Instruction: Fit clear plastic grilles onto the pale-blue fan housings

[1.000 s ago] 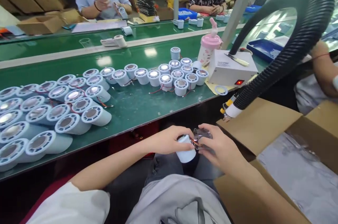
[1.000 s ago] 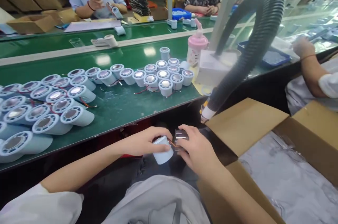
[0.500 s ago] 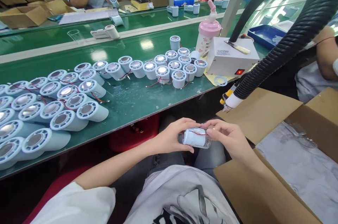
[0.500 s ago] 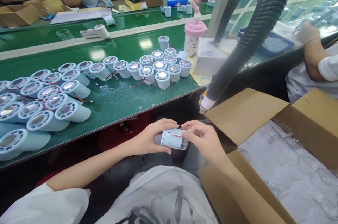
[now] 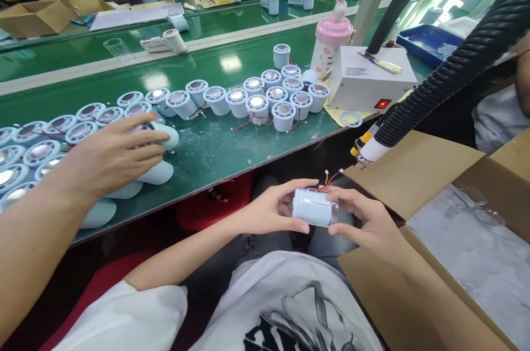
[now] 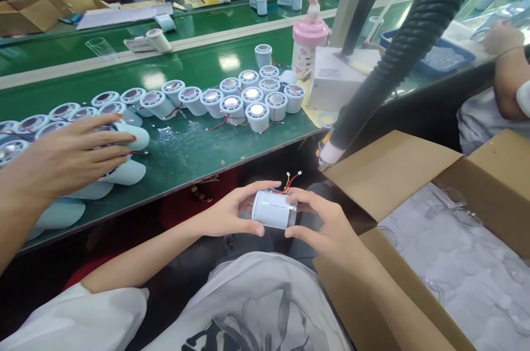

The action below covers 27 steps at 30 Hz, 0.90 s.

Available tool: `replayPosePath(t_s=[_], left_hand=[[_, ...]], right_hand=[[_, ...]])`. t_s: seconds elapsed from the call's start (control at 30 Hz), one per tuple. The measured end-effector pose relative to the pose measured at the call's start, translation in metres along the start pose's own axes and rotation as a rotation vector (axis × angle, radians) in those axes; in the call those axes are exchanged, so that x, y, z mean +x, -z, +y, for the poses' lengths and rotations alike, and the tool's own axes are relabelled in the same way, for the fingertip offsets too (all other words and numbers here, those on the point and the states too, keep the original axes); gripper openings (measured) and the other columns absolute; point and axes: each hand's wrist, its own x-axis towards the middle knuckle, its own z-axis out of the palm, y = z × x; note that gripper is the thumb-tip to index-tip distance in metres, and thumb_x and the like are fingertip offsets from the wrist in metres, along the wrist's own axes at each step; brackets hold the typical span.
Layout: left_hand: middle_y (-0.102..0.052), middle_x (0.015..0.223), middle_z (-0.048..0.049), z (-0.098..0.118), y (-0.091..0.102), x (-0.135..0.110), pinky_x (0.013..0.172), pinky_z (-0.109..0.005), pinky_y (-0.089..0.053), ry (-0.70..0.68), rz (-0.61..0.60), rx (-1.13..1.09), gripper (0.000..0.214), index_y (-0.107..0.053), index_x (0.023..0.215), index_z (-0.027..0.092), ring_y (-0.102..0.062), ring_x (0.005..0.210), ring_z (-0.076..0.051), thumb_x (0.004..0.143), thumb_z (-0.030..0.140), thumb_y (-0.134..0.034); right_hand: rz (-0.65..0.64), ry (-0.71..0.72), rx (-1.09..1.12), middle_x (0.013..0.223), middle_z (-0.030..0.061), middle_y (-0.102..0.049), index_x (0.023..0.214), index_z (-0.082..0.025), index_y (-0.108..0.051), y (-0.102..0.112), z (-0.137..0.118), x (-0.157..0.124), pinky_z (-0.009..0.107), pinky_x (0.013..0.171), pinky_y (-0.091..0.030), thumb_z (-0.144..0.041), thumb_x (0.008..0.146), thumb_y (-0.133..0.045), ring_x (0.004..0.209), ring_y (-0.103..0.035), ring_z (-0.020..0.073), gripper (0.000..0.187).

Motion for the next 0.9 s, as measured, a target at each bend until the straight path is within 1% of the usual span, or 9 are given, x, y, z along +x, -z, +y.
replayPosePath(t_s=[0.07,0.17,0.3,0.4,0.47,0.6,0.73,0.9], left_hand=[[-0.055,0.137,-0.0108,0.003,0.000,-0.001,0.093,-0.035,-0.051,-0.039,-0.002,0.035,0.081,-0.045,0.140,0.027,-0.059,0.114,-0.024,0.068,0.024,-0.082],[-0.055,0.138,-0.0107,0.004,-0.001,-0.003,0.099,-0.037,-0.049,-0.086,0.003,0.051,0.077,-0.048,0.138,0.026,-0.058,0.119,-0.025,0.069,0.023,-0.081],[-0.055,0.137,-0.0113,0.006,-0.002,-0.004,0.098,-0.037,-0.050,-0.107,0.004,0.075,0.074,-0.050,0.137,0.025,-0.058,0.120,-0.025,0.069,0.024,-0.081],[-0.056,0.135,-0.0112,0.008,-0.001,-0.005,0.097,-0.036,-0.050,-0.130,0.004,0.100,0.073,-0.051,0.136,0.025,-0.057,0.120,-0.025,0.069,0.024,-0.081],[-0.055,0.136,-0.0114,0.008,0.000,-0.005,0.097,-0.036,-0.050,-0.150,0.005,0.119,0.073,-0.052,0.136,0.025,-0.056,0.121,-0.025,0.069,0.024,-0.081],[-0.054,0.136,-0.0112,0.007,0.000,-0.005,0.099,-0.037,-0.049,-0.176,-0.001,0.152,0.073,-0.051,0.136,0.026,-0.054,0.123,-0.025,0.069,0.024,-0.081],[-0.054,0.136,-0.0099,0.005,0.001,-0.007,0.098,-0.035,-0.050,-0.199,0.003,0.179,0.073,-0.050,0.137,0.028,-0.054,0.123,-0.025,0.070,0.025,-0.081],[-0.053,0.136,-0.0107,0.003,0.001,-0.008,0.098,-0.037,-0.050,-0.214,0.003,0.195,0.072,-0.050,0.137,0.028,-0.053,0.125,-0.026,0.071,0.027,-0.080]], right_hand=[[-0.019,-0.052,0.053,0.124,0.0040,-0.063,0.115,-0.030,-0.060,0.000,-0.002,0.001,0.036,0.094,-0.053,-0.027,0.080,-0.076,0.112,-0.061,0.0241,0.038],[-0.019,-0.115,0.081,0.121,0.0046,-0.064,0.114,-0.029,-0.062,0.001,-0.006,0.001,0.038,0.092,-0.053,-0.027,0.079,-0.077,0.110,-0.061,0.0255,0.038],[-0.019,-0.170,0.154,0.118,0.0059,-0.063,0.111,-0.027,-0.062,0.000,-0.009,0.002,0.039,0.090,-0.054,-0.030,0.079,-0.077,0.107,-0.062,0.0262,0.036],[-0.028,-0.213,0.236,0.111,0.0047,-0.066,0.112,-0.026,-0.060,-0.001,-0.011,0.002,0.034,0.085,-0.055,-0.032,0.080,-0.076,0.099,-0.064,0.0218,0.036],[-0.035,-0.229,0.287,0.108,0.0042,-0.066,0.111,-0.026,-0.058,-0.002,-0.013,0.003,0.031,0.083,-0.055,-0.033,0.081,-0.075,0.097,-0.064,0.0200,0.035],[-0.046,-0.276,0.354,0.105,0.0051,-0.067,0.110,-0.024,-0.056,-0.002,-0.013,0.004,0.029,0.078,-0.055,-0.036,0.083,-0.073,0.094,-0.064,0.0189,0.035],[-0.042,-0.331,0.401,0.102,0.0060,-0.068,0.109,-0.022,-0.056,-0.003,-0.011,0.007,0.028,0.074,-0.055,-0.042,0.082,-0.072,0.090,-0.065,0.0185,0.037],[-0.006,-0.384,0.485,0.086,0.0041,-0.069,0.103,-0.020,-0.056,-0.008,-0.007,0.010,0.027,0.061,-0.056,-0.049,0.078,-0.073,0.072,-0.066,0.0165,0.042]])
